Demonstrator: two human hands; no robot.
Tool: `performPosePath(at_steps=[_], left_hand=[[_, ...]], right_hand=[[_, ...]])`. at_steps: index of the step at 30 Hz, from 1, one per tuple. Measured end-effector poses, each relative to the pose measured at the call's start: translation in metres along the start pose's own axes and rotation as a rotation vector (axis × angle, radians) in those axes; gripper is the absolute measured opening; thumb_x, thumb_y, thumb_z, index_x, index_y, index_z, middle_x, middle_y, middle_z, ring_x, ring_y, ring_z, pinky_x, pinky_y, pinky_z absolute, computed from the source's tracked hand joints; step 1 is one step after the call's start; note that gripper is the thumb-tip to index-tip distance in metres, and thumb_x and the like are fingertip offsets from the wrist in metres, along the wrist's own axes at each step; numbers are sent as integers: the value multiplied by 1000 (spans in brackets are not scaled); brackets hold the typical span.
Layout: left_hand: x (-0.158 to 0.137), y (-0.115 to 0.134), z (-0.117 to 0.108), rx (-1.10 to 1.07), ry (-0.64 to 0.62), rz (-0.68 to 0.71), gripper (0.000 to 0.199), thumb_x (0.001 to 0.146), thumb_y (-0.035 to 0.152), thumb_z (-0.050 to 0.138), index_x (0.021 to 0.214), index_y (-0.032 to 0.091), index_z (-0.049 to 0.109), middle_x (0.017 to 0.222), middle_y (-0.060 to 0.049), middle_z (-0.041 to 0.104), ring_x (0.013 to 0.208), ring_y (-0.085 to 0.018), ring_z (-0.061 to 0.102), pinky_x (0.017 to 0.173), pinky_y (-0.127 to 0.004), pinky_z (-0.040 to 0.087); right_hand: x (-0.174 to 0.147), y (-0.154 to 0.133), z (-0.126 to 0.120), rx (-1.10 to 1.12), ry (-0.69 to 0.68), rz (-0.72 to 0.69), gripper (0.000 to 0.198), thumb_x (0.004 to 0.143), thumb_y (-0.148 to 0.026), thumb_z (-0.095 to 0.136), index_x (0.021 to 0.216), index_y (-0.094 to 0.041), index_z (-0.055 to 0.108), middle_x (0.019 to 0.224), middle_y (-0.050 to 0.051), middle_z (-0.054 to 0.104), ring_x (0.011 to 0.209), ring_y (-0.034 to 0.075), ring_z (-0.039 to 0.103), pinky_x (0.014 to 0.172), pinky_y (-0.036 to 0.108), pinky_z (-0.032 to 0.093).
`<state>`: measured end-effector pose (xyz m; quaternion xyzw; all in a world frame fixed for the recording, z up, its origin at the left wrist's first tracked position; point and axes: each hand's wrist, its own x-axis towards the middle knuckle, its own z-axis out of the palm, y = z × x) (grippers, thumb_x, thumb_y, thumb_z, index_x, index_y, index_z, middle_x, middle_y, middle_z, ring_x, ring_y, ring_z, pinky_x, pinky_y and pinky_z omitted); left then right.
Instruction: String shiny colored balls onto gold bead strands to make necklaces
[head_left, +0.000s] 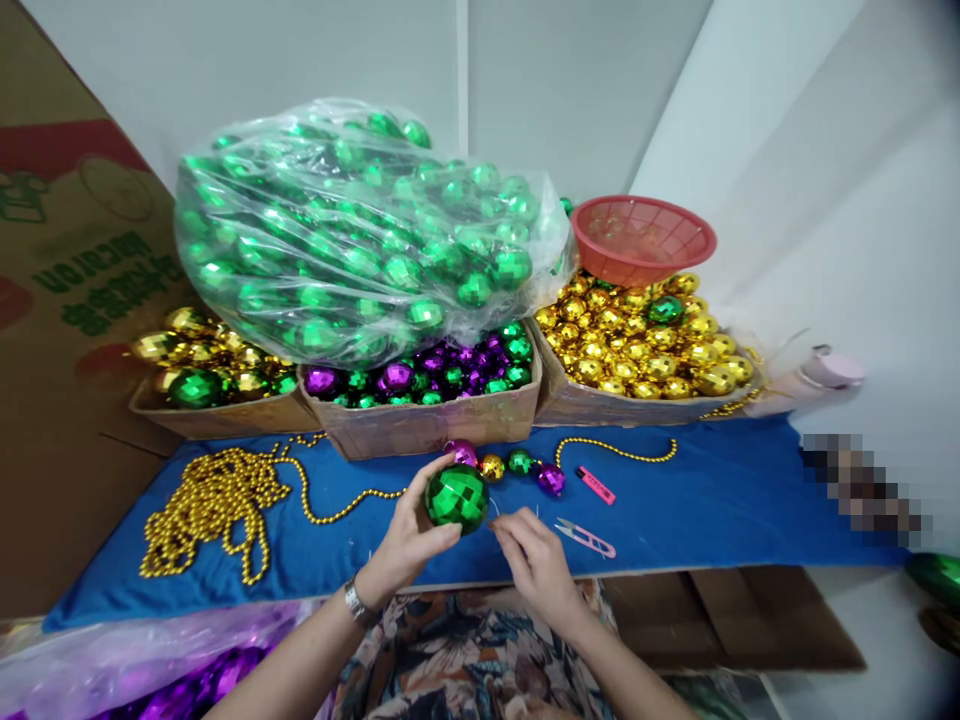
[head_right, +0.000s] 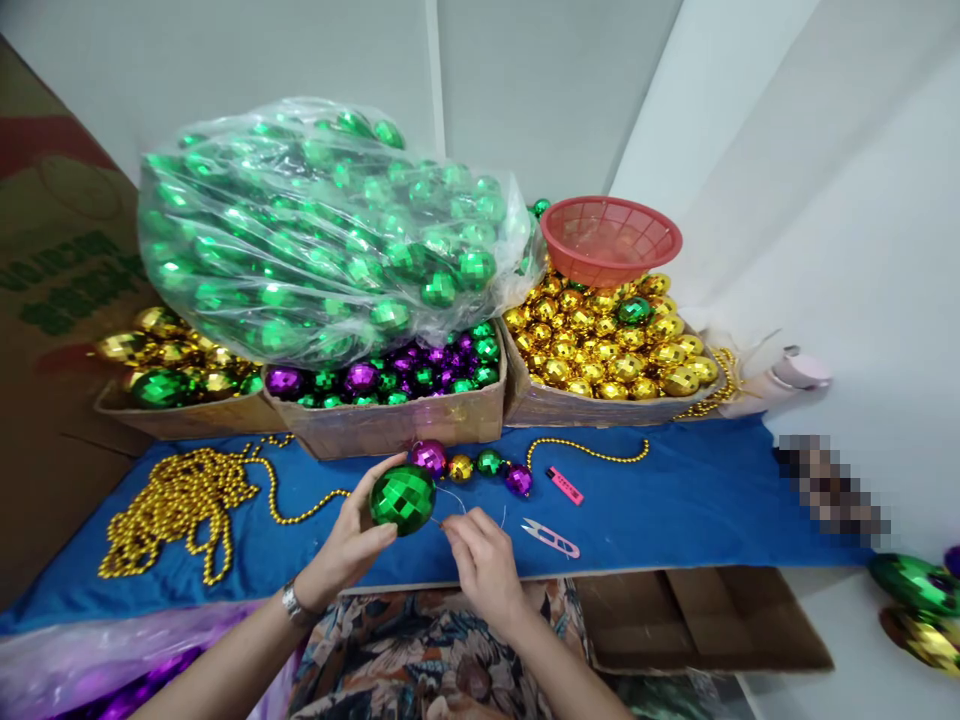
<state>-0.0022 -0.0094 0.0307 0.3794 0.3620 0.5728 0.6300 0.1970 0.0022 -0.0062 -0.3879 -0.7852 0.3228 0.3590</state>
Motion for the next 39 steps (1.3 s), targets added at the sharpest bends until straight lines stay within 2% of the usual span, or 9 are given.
performPosePath(at_steps=[5,9,16,24,30,39], left_hand=[[2,2,-2,-103,-71,-67,81,67,29,79,139,24,41,125,-12,57,111,-30,58,94,-41,48],[0,2,1,-87,-18,-49,77,70,26,76,138,28,40,128,-10,54,110,-28,58,94,-39,47],[-2,-3,6,-5,52,-4,74,67,29,80,132,26,44,114,-8,60,97,-23,61,84,-32,50],[-1,-2,9,-43,67,-10,72,68,29,80,131,25,45,115,-8,59,99,-23,61,85,-33,50],[-2,-5,7,30,67,16,75,67,26,81,133,26,44,114,-7,61,97,-23,61,84,-32,50],[0,1,7,-6,82,13,72,66,28,81,130,26,47,114,-7,61,97,-22,61,83,-31,50]], right_hand=[[1,1,1,149,-59,71,20,98,-22,45,89,-21,63,83,2,64,79,15,61,71,23,45],[-3,4,4,146,-31,86,20,98,-24,45,90,-21,63,83,3,64,79,16,61,71,24,46],[-7,6,9,88,-2,56,20,98,-22,43,92,-21,62,83,3,63,78,16,60,71,24,46],[-10,4,8,119,6,80,20,98,-24,44,92,-21,62,83,3,62,79,15,60,71,24,46],[-8,2,8,94,25,70,20,98,-24,44,93,-21,63,83,3,63,78,15,61,71,24,47],[-5,1,8,128,-10,64,22,99,-26,43,94,-21,63,84,4,63,79,17,61,71,25,47]])
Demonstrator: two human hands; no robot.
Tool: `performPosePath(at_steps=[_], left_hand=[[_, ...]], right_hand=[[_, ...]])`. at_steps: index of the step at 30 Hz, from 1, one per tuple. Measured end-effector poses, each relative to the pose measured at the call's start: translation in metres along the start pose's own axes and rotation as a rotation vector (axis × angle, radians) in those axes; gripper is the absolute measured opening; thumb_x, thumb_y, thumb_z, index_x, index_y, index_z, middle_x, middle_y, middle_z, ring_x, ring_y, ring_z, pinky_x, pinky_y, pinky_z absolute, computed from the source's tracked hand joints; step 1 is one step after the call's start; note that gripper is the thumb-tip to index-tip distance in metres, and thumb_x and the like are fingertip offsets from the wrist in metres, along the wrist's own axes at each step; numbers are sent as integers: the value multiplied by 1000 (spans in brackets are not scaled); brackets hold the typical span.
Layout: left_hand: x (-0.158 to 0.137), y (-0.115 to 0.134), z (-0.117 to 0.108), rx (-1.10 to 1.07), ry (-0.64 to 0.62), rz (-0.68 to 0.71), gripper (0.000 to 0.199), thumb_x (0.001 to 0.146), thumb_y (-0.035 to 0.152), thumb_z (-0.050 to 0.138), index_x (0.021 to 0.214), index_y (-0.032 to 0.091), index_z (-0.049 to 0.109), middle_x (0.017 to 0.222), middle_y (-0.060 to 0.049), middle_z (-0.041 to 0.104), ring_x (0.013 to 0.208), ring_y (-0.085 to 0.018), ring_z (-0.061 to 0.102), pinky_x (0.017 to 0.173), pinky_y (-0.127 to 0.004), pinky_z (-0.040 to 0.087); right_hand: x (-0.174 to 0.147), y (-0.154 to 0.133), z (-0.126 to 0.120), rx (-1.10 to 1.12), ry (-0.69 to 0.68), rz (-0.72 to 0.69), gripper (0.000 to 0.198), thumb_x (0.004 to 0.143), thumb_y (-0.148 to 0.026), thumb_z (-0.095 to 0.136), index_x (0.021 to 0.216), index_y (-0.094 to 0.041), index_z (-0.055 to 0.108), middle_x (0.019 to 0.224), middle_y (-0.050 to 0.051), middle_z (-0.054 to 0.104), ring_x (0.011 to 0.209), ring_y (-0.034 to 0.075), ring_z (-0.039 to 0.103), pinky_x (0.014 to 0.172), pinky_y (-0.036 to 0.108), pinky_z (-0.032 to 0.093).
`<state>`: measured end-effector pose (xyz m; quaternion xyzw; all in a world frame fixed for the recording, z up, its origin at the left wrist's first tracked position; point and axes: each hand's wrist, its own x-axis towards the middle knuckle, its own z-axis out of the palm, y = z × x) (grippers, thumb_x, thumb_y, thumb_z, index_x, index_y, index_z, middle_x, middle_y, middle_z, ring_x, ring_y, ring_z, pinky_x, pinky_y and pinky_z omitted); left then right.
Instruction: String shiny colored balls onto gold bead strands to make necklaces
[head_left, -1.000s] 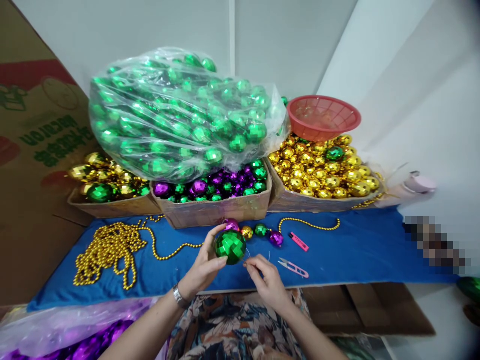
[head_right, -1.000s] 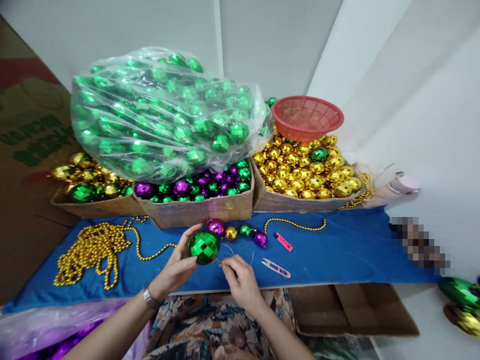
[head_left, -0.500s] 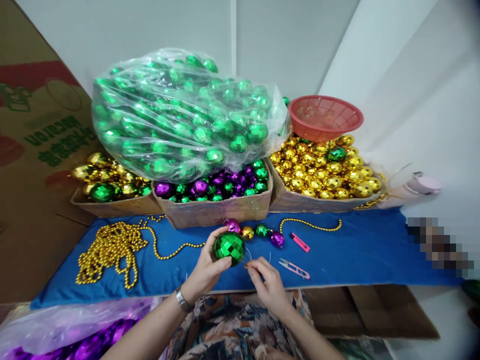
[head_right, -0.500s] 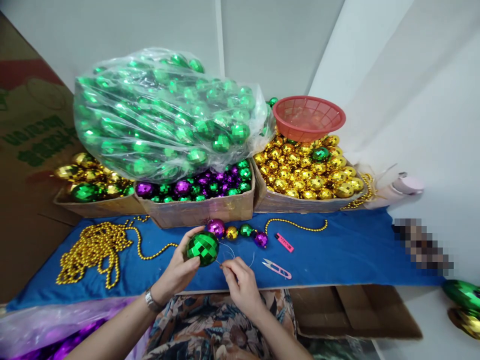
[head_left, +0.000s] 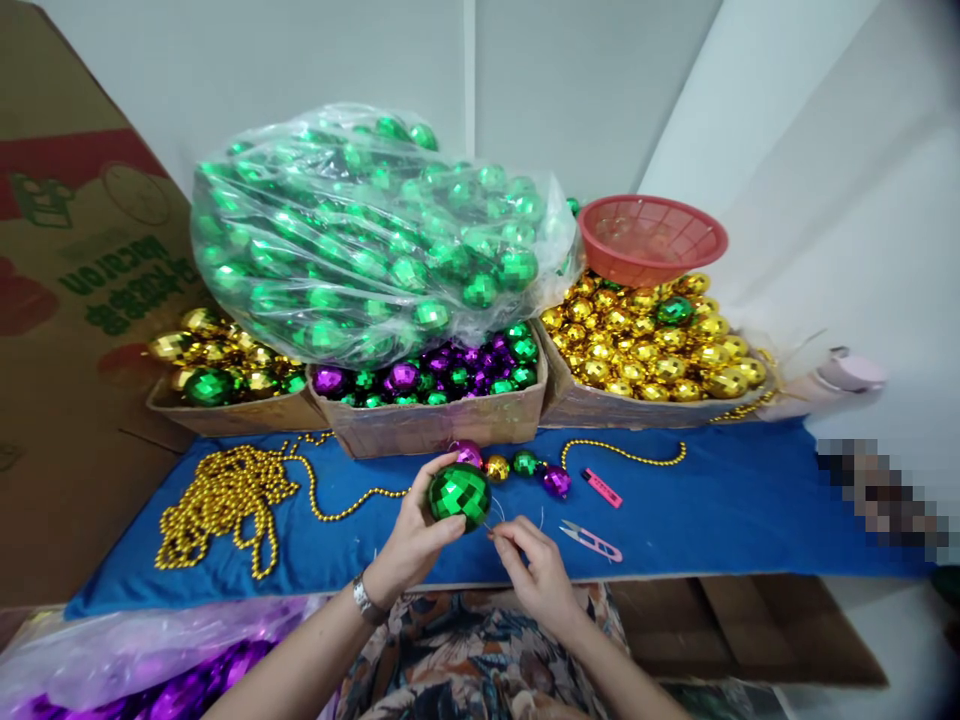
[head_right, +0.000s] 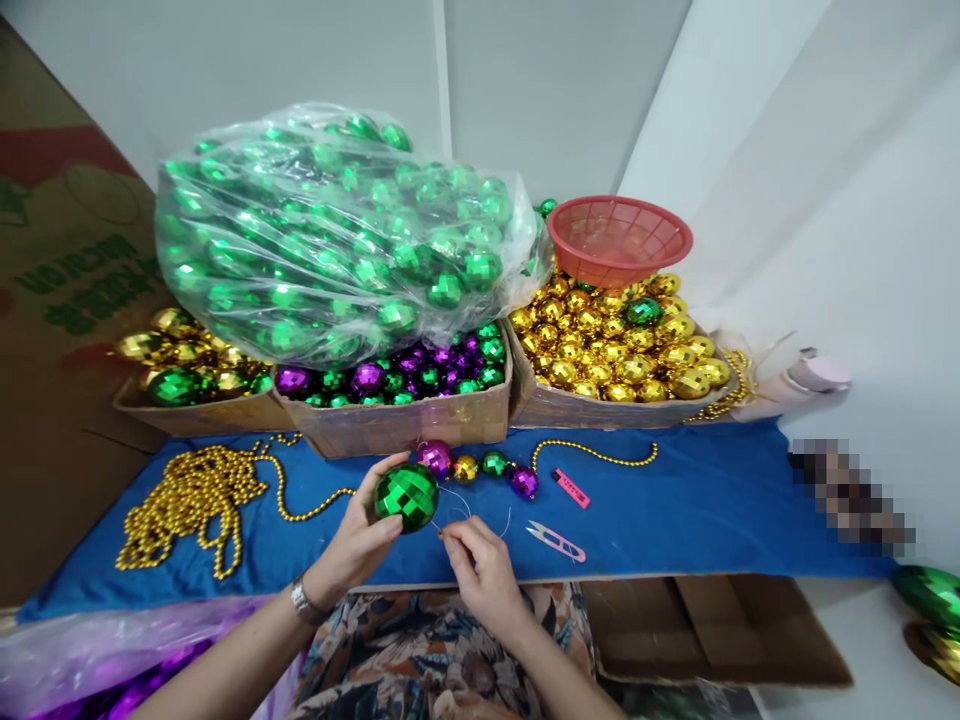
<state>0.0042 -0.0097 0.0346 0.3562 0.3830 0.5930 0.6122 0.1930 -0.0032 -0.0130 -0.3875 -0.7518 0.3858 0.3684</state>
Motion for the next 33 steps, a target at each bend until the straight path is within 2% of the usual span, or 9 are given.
performPosePath(at_steps=[5,11,16,21,26,30,33], left_hand=[[-1,2,-3,76,-33,-8,76,64,25,82,131,26,46,111,-7,63,94,-22,62,83,-31,51],[0,2,-3,-72,-42,-50,73,71,35,77,135,26,44,115,-9,61,97,-25,63,85,-37,51],[-2,-1,-5,97,-1,24,76,65,28,81,133,26,47,111,-7,62,94,-22,63,83,-32,51],[-2,1,-2,-44,-8,-40,74,69,35,78,135,27,45,115,-9,61,96,-25,63,85,-37,51],[-2,0,-4,14,-11,-8,75,66,27,80,133,26,46,111,-8,62,93,-24,63,82,-35,52],[-3,2,-4,-73,-46,-42,75,70,33,77,136,25,43,114,-9,60,97,-25,62,86,-36,50],[-3,3,-3,-64,-34,-36,77,72,30,76,139,27,39,116,-8,59,98,-23,61,86,-35,50]], right_hand=[[1,-3,1,-43,27,-11,21,98,-23,43,95,-22,64,84,4,63,79,17,61,72,25,47],[2,-4,2,-15,-1,-24,22,98,-23,43,92,-21,64,84,3,65,80,16,62,72,24,48],[0,-1,6,-30,27,14,21,98,-25,43,91,-21,63,84,3,64,80,16,62,72,25,48],[-1,0,6,-18,15,-13,21,98,-24,42,93,-22,63,84,3,63,80,16,61,72,25,47],[-1,-2,8,-22,16,12,21,98,-24,43,92,-22,63,84,3,65,81,16,62,72,24,47],[-1,-4,8,-29,25,-48,21,98,-22,43,94,-22,63,85,3,64,80,16,61,72,25,47],[1,-4,8,-13,21,-33,20,98,-22,44,93,-22,63,84,3,64,80,16,62,71,24,46]])
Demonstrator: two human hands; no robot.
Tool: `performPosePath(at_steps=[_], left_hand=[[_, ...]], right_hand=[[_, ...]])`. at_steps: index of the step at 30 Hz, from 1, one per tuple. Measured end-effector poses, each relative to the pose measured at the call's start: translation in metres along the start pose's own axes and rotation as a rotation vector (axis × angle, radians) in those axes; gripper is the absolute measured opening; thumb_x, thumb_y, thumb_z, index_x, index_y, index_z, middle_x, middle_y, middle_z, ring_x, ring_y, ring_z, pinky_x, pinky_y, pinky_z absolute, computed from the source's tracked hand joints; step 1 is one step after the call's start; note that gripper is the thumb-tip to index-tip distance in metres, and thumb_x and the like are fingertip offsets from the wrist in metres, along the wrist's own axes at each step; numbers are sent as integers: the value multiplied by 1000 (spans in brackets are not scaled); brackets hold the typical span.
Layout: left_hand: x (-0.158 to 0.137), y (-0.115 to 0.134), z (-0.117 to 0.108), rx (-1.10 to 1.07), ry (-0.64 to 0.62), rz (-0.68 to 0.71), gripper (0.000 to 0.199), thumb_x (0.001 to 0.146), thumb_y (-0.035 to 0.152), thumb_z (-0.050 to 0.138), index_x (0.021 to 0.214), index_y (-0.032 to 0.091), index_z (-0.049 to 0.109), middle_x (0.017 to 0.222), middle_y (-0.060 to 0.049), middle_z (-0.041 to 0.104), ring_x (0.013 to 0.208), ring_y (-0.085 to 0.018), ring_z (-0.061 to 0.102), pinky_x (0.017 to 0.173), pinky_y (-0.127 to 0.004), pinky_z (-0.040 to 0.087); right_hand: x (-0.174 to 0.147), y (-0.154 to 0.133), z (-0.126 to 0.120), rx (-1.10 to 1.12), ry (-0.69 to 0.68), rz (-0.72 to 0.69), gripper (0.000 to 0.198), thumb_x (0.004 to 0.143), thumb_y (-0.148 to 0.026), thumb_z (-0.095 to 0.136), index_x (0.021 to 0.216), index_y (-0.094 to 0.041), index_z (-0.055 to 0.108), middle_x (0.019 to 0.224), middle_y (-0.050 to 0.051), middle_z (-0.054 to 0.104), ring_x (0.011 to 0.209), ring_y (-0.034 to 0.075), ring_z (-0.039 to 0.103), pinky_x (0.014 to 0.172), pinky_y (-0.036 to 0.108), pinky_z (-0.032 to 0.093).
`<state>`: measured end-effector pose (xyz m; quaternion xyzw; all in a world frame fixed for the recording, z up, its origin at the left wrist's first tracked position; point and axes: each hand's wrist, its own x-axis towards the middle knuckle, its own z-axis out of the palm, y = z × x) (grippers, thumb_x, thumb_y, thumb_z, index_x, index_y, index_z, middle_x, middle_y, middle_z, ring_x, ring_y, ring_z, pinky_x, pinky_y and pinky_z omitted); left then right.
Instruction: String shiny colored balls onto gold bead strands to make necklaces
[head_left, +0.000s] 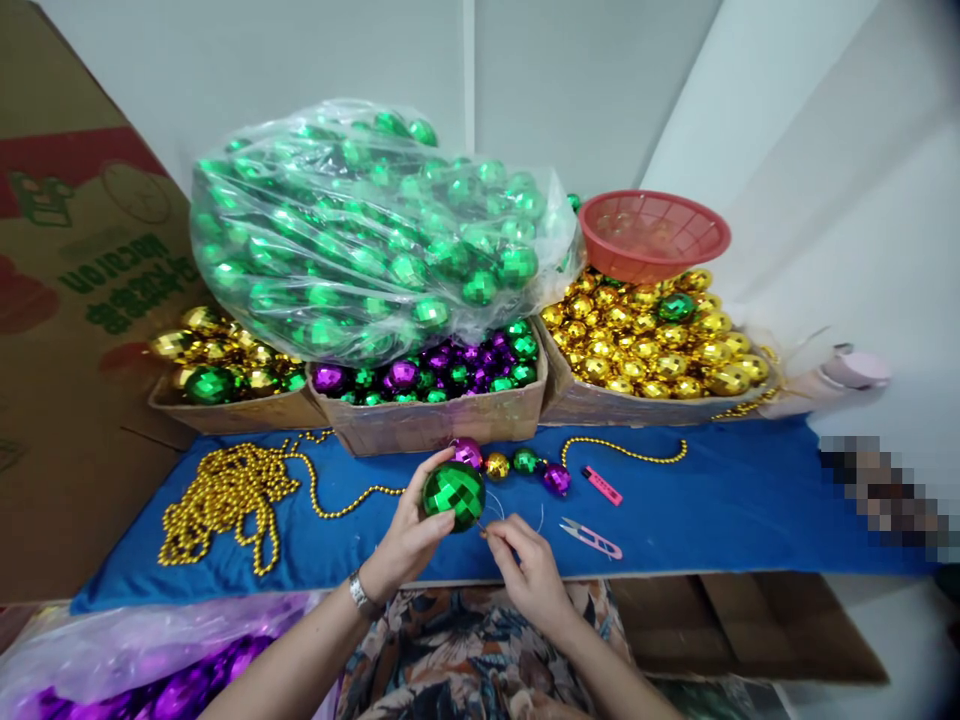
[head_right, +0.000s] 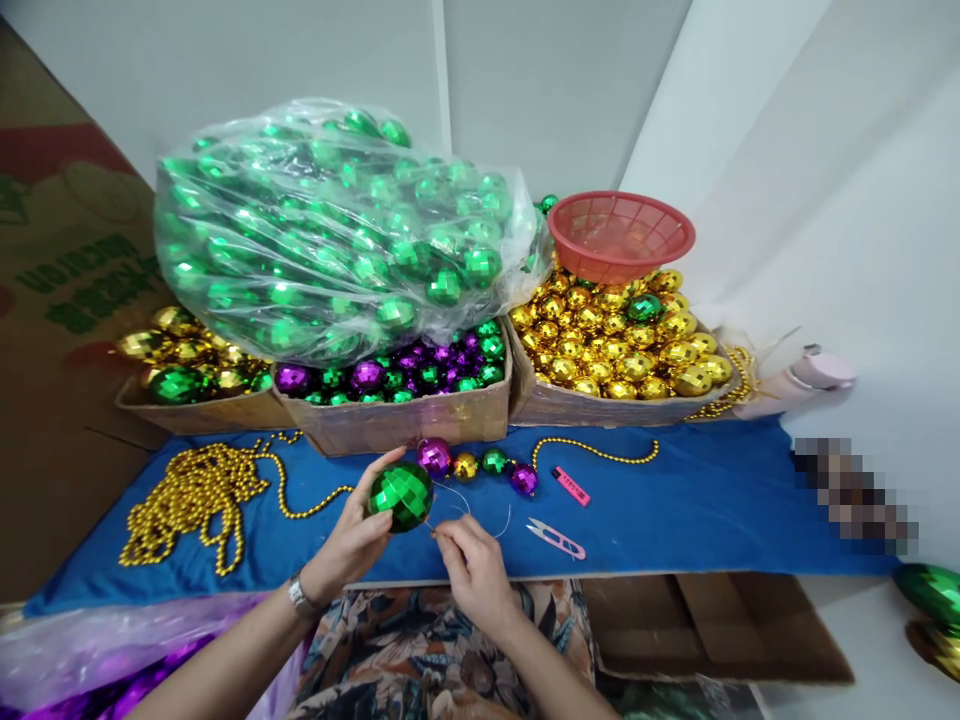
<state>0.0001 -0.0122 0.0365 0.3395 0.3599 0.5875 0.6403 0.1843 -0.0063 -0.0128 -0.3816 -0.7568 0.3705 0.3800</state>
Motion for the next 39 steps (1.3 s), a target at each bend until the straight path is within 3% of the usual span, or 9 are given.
performPosePath(at_steps=[11,25,31,39], left_hand=[[2,-6,3,42,46,74,74,67,35,80,132,25,46,117,-9,58,98,-23,59,82,-32,51],[0,-5,4,-34,51,33,76,68,29,79,136,25,44,119,-10,59,99,-23,61,86,-33,49],[1,-6,6,-43,58,30,66,69,29,78,128,21,50,112,-11,62,102,-25,60,89,-35,48],[-1,-5,6,-112,13,-2,66,72,30,75,131,23,48,118,-11,61,107,-28,61,93,-39,48]], right_hand=[[-3,3,0,-33,22,-1,19,98,-21,43,96,-21,62,85,3,62,81,16,60,74,24,45],[-2,0,2,-12,54,10,19,98,-22,44,91,-21,62,83,3,63,79,15,61,72,23,46],[-2,3,3,4,51,8,19,98,-22,44,93,-21,62,85,3,63,81,15,61,73,23,46],[-1,-2,4,31,52,11,19,98,-23,45,91,-21,62,82,3,62,78,15,60,71,23,45]])
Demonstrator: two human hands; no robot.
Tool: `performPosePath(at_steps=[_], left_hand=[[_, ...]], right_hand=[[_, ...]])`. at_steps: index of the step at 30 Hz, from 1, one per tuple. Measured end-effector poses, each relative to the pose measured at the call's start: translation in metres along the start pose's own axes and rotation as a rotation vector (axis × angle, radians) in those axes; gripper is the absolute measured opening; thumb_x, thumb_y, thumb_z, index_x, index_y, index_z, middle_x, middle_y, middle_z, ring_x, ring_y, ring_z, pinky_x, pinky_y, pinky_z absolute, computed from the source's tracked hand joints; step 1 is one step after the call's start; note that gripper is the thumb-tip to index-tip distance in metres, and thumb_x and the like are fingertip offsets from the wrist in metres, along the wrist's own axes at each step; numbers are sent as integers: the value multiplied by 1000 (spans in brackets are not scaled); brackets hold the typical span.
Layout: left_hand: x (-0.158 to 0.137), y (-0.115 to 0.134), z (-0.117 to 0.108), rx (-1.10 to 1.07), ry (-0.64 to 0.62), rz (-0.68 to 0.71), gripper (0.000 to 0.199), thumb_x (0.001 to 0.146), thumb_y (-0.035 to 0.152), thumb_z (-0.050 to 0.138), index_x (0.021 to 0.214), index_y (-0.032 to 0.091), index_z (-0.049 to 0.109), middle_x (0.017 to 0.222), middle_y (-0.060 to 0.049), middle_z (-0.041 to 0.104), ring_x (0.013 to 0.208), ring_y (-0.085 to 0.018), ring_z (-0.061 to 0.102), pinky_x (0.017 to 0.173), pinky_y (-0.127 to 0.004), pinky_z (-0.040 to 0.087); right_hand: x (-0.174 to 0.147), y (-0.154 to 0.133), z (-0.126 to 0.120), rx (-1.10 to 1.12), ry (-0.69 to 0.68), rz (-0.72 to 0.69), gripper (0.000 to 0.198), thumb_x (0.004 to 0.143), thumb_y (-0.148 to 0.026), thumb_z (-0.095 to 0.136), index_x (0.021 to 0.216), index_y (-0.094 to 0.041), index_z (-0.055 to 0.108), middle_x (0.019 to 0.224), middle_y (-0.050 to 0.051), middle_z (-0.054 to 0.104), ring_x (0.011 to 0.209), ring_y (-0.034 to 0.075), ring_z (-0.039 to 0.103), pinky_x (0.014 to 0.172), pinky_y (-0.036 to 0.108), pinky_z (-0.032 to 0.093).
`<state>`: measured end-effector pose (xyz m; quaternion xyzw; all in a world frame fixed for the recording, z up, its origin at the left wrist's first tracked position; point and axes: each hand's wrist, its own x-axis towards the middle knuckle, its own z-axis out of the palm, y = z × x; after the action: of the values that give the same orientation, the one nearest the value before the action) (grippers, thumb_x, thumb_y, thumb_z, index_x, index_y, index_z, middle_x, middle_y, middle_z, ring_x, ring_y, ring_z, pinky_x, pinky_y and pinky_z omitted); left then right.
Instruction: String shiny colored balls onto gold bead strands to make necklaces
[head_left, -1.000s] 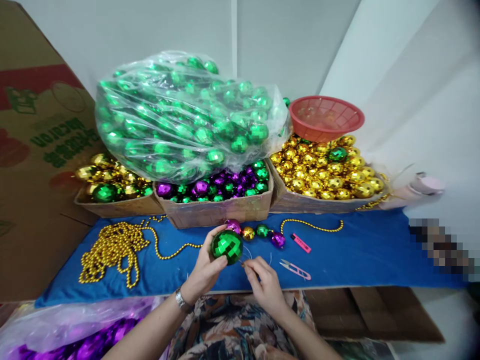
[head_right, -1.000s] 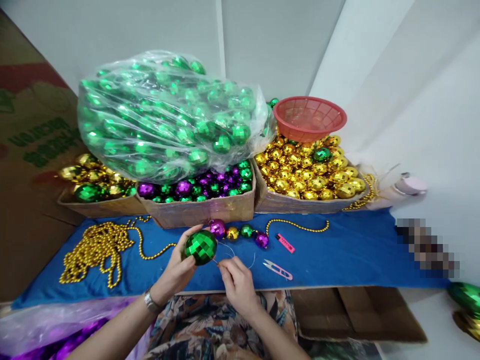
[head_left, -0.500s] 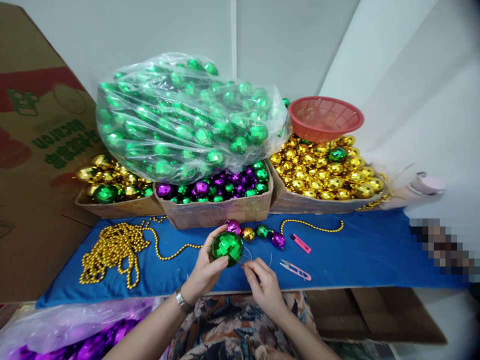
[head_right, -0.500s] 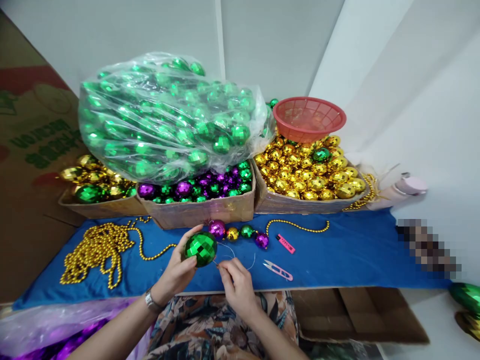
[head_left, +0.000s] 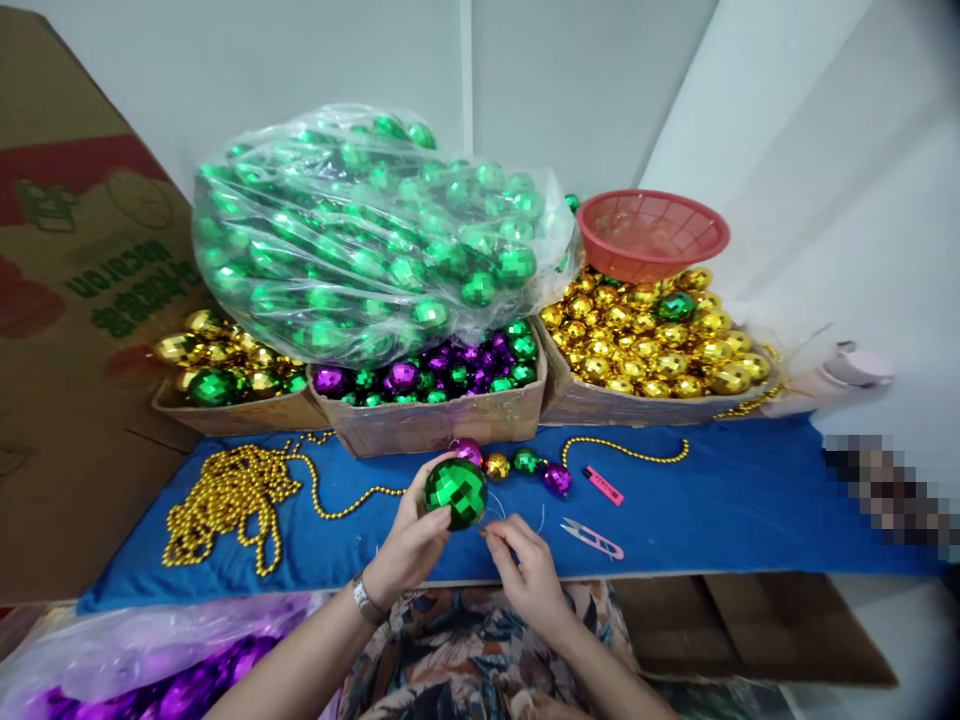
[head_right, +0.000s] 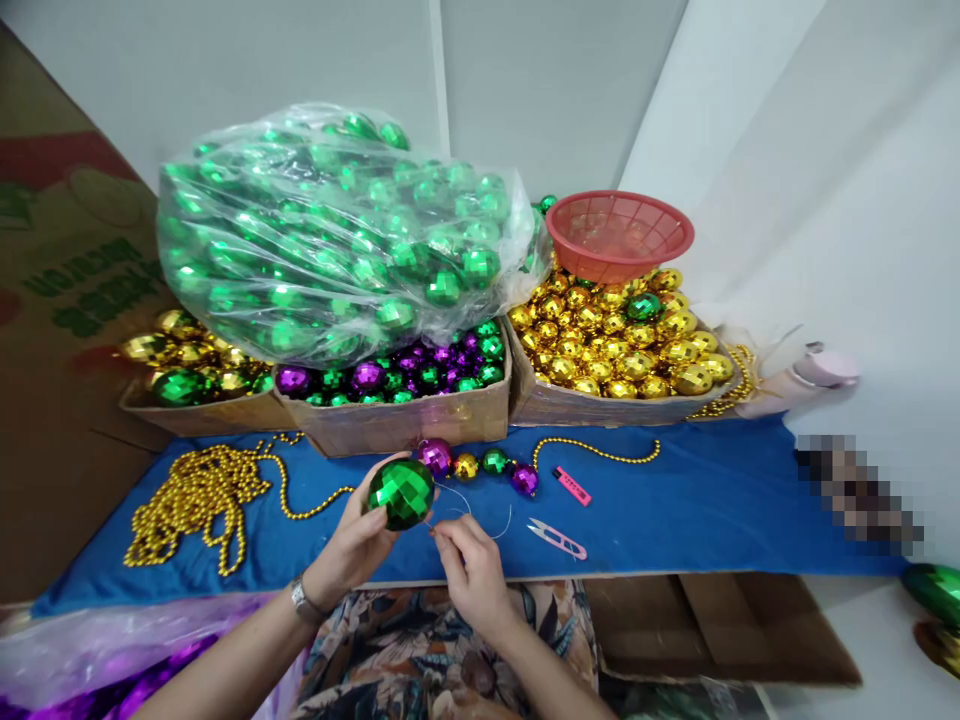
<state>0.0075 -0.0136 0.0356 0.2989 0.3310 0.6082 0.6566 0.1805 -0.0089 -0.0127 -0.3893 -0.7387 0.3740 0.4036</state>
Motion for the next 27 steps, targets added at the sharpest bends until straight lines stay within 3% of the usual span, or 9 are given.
performPosePath(at_steps=[4,7,12,15,22,27], left_hand=[[1,1,3,-25,-13,-18,66,74,32,74,133,24,46,119,-12,61,106,-30,62,93,-44,49],[6,12,0,77,32,54,70,72,33,74,135,24,44,120,-12,60,106,-30,62,91,-44,51],[15,33,-22,627,256,364,82,62,27,83,135,26,45,131,-10,54,117,-29,56,97,-41,48],[16,32,-34,885,315,441,82,58,23,85,132,24,48,137,-11,49,125,-31,49,105,-44,41],[12,23,-30,903,324,465,76,57,22,84,127,22,55,133,-10,52,127,-32,46,111,-47,31],[13,27,-37,1129,229,579,74,65,23,80,132,23,50,135,-11,52,128,-32,45,110,-49,33]], right_hand=[[1,2,2,9,3,-11,19,98,-24,45,91,-21,63,83,3,63,78,15,60,71,23,46],[1,11,-2,-15,-34,1,20,99,-23,43,95,-21,63,86,3,64,82,15,61,74,24,47],[1,20,-26,-182,-9,-50,25,99,-20,39,109,-21,62,90,5,62,83,16,61,74,25,48],[7,11,-43,-310,43,-133,27,99,-19,40,113,-20,62,86,5,58,77,16,58,70,27,48],[19,-5,-56,-535,68,-297,28,96,-15,42,109,-19,66,81,6,55,73,16,54,66,27,46],[24,-5,-61,-671,76,-367,28,95,-10,42,105,-18,67,77,5,53,70,16,50,64,28,41]])
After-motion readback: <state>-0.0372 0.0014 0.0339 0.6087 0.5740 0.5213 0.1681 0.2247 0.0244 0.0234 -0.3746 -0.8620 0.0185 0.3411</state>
